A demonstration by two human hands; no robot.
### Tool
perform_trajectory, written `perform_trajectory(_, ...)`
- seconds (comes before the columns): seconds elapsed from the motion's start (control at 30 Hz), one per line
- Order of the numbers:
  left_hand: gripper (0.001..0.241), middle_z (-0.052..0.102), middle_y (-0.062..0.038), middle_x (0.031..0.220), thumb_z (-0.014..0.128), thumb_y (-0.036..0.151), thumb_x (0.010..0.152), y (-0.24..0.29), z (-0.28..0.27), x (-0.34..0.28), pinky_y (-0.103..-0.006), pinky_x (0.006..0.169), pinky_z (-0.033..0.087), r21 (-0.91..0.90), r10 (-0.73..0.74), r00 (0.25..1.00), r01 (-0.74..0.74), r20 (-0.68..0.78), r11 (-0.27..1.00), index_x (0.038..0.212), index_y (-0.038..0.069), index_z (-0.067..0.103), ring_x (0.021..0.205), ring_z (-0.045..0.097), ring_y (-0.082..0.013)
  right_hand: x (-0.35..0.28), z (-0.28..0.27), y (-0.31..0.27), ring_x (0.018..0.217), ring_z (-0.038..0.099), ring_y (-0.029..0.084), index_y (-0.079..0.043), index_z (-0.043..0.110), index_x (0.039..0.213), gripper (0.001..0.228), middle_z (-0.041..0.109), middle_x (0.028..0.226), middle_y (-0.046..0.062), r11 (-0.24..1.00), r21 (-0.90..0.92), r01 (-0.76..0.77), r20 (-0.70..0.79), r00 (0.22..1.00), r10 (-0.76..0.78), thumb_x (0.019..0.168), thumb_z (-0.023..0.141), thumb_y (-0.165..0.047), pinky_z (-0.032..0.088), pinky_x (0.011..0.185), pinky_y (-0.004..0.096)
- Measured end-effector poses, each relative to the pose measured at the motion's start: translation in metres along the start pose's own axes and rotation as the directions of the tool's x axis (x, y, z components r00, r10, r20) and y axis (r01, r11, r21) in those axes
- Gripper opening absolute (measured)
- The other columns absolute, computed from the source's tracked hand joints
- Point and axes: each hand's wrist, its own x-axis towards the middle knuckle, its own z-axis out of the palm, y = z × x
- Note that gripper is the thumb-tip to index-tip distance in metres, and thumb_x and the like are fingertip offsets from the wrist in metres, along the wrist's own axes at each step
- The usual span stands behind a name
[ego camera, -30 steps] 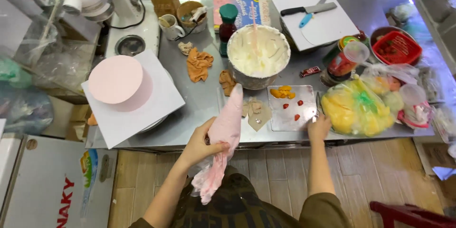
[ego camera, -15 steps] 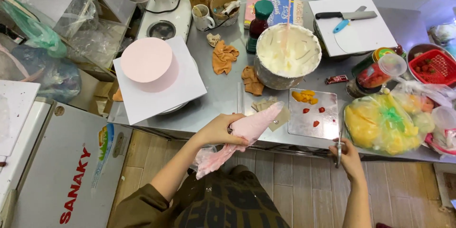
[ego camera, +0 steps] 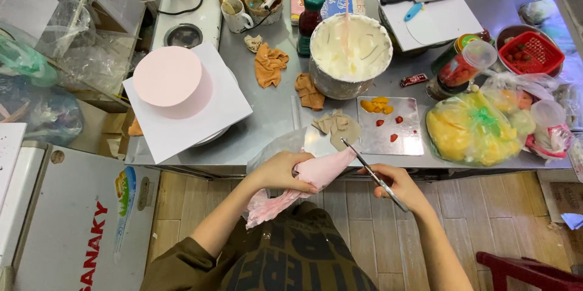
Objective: Preparing a piping bag with pink icing and selecting a piping tip.
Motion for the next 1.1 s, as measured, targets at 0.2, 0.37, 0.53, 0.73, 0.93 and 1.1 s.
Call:
perform_trajectory(0.2,0.067,0.077,-0.011,0.091,0.084,0.056,0.066,-0.007,-0.007,-0.012,-0.0353,0.074,0.056,-0.073,0.013,0.998,-0.018,-0.069,0.997,0.112,0.009,0.072,0.083,0.075,-0.0253,0.008,0.009,0.007,0.051,0.042,0.007,-0.005,0.075,0.113,0.077,0.049,0.060,-0.004,0.992,0.059,-0.108,-0.006,0.994,0.109,0.058,0.088,-0.058,0.031,0.047,0.026)
perform_trajectory(0.37,0.065,0.075,-0.011,0.083,0.085,0.054,0.064,-0.014,-0.016,-0.033,-0.0352,0.072,0.053,-0.023,-0.145,0.986,0.144,-0.080,0.989,0.110,0.010,0.073,0.077,0.072,-0.0249,0.041,0.026,0.018,0.054,0.041,0.006,-0.005,0.076,0.111,0.079,0.046,0.062,-0.006,0.994,0.046,-0.095,0.052,0.994,0.092,0.057,0.086,-0.063,0.030,0.048,0.026)
perform_trajectory(0.53,0.059,0.077,-0.007,0.088,0.085,0.051,0.065,-0.020,-0.021,-0.066,-0.0323,0.073,0.055,-0.080,-0.167,0.978,0.158,-0.127,0.984,0.107,0.011,0.075,0.080,0.072,-0.0201,0.082,0.049,-0.007,0.059,0.044,0.004,-0.005,0.074,0.113,0.083,0.047,0.066,-0.008,0.994,0.098,0.046,0.222,0.973,-0.066,0.058,0.088,-0.066,0.031,0.051,0.025)
perform_trajectory(0.73,0.061,0.078,-0.007,0.096,0.087,0.046,0.067,-0.026,-0.018,-0.102,-0.0310,0.077,0.056,-0.185,-0.233,0.944,0.192,-0.233,0.964,0.114,0.009,0.074,0.086,0.073,-0.0169,0.112,0.070,-0.013,0.057,0.043,0.006,-0.002,0.073,0.110,0.088,0.046,0.068,-0.007,0.994,0.108,0.016,0.342,0.938,-0.052,0.057,0.084,-0.071,0.031,0.049,0.026)
perform_trajectory(0.93,0.063,0.079,-0.007,0.099,0.089,0.044,0.067,-0.038,-0.010,-0.136,-0.0314,0.078,0.057,-0.202,-0.296,0.920,0.248,-0.256,0.947,0.118,0.009,0.073,0.088,0.073,-0.0168,0.146,0.103,-0.011,0.070,0.053,0.006,-0.004,0.071,0.115,0.099,0.055,0.076,-0.005,0.980,0.179,0.085,0.500,0.850,-0.165,0.055,0.076,-0.082,0.042,0.062,0.024)
perform_trajectory(1.1,0.061,0.079,-0.007,0.099,0.088,0.044,0.068,-0.046,-0.019,-0.161,-0.0310,0.078,0.057,-0.183,-0.294,0.924,0.254,-0.245,0.950,0.115,0.009,0.074,0.088,0.074,-0.0160,0.153,0.122,-0.008,0.087,0.063,0.005,-0.001,0.071,0.115,0.097,0.068,0.089,-0.003,0.943,0.238,0.234,0.504,0.800,-0.326,0.062,0.076,-0.082,0.050,0.080,0.022)
